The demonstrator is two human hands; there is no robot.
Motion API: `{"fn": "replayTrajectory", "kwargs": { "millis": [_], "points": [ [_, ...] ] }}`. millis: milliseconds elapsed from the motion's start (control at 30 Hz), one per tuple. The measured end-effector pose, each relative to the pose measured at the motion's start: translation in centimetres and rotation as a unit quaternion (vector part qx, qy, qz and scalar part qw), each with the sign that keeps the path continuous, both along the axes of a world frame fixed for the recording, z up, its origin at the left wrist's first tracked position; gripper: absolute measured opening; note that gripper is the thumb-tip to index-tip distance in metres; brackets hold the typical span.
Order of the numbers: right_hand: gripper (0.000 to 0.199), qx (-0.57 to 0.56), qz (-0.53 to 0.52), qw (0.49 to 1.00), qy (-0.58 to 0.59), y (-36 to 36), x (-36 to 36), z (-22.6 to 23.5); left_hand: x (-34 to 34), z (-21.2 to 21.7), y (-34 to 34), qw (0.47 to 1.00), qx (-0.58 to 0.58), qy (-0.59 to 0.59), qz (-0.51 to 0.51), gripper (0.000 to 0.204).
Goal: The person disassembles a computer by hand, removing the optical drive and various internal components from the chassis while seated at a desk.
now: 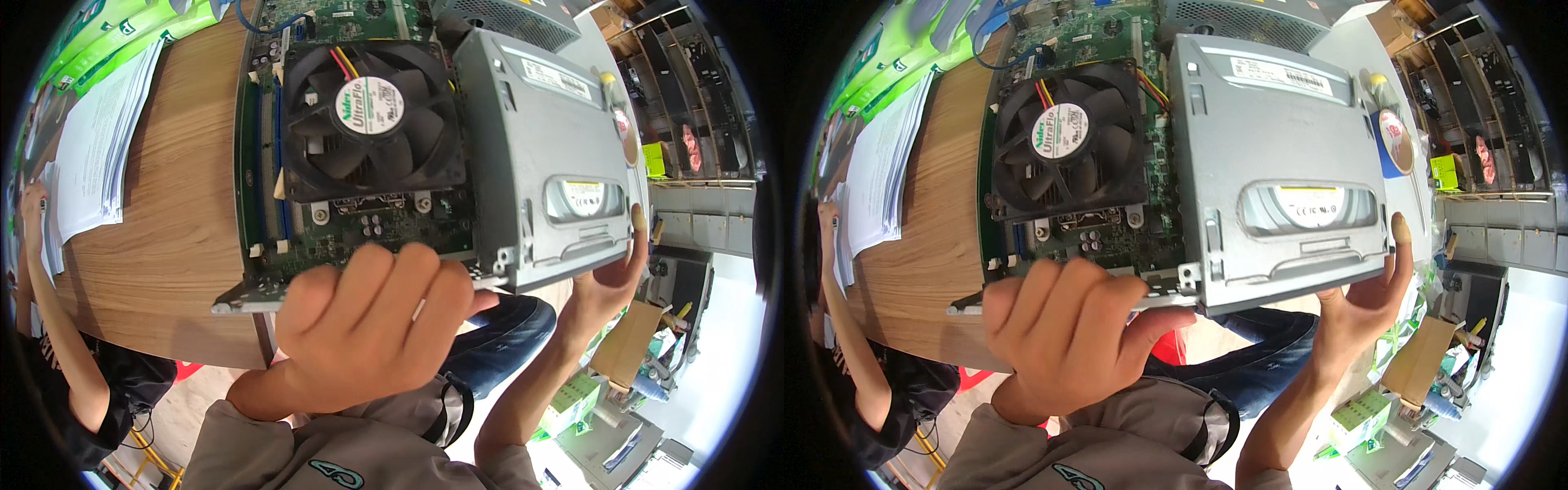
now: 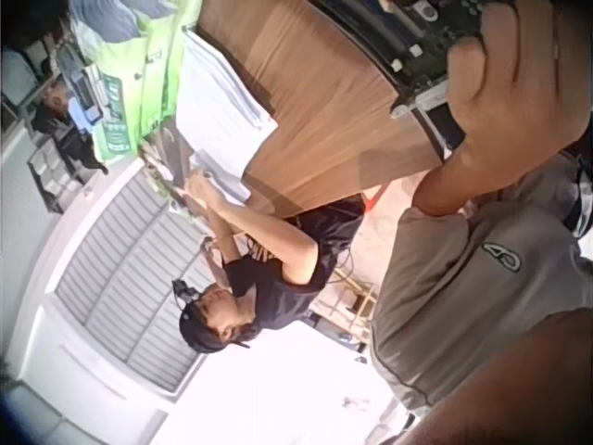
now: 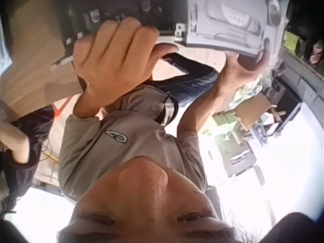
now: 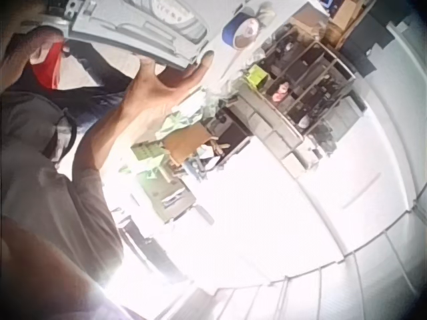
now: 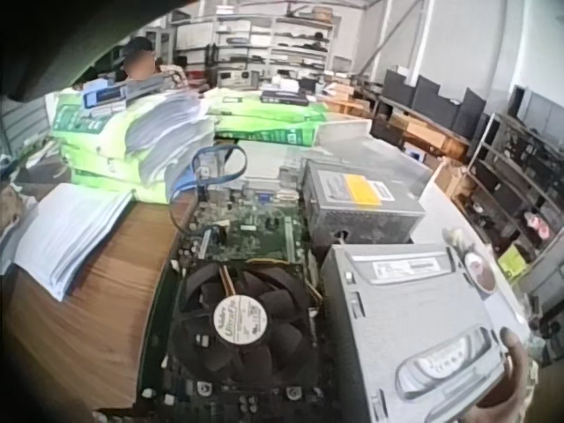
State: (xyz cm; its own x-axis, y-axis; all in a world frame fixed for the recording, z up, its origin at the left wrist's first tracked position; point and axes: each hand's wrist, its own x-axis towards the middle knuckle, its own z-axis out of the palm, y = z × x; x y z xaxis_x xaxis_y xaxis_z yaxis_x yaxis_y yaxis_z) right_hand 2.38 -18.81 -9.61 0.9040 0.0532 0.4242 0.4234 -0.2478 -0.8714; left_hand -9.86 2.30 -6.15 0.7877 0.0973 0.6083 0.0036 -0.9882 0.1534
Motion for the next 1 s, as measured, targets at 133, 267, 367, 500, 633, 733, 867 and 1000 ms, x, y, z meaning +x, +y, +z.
{"fn": "replayTrajectory", "kwargs": {
  "millis": [133,267,367,500,633,733,867,1000],
  "points": [
    [0.095,0.067,0.024,0.997,-0.015,-0.1,0.1,-1.1,0.8,0.2,-0.4,0.998,-0.051,0.009,0.025,0.048],
    [0.087,0.125,0.0,0.992,0.016,0.2,-0.5,-0.5,1.2,0.3,-1.0,0.997,-0.052,-0.024,0.046,0.049],
    [0.085,0.126,0.009,0.992,0.02,0.3,-0.5,0.6,1.3,0.5,-0.8,0.996,-0.053,-0.029,0.058,0.049],
    [0.085,0.101,0.025,0.995,0.007,-0.1,-0.1,0.8,1.5,0.1,-0.8,0.997,-0.05,-0.028,0.06,0.05],
    [0.086,0.1,0.024,0.995,0.004,-0.4,-0.1,-0.2,1.3,0.1,-0.6,0.997,-0.046,-0.041,0.053,0.05],
    [0.086,0.099,0.019,0.995,0.001,-0.5,0.2,-0.6,1.2,0.8,-0.5,0.996,-0.059,-0.022,0.057,0.05],
    [0.089,0.075,0.012,0.997,0.001,-0.7,0.2,0.1,1.4,0.7,-0.4,0.997,-0.059,-0.024,0.048,0.052],
    [0.092,0.09,0.035,0.995,-0.013,-0.8,1.2,2.0,1.7,0.8,-0.4,0.996,-0.064,-0.038,0.053,0.053]
  ]
}}
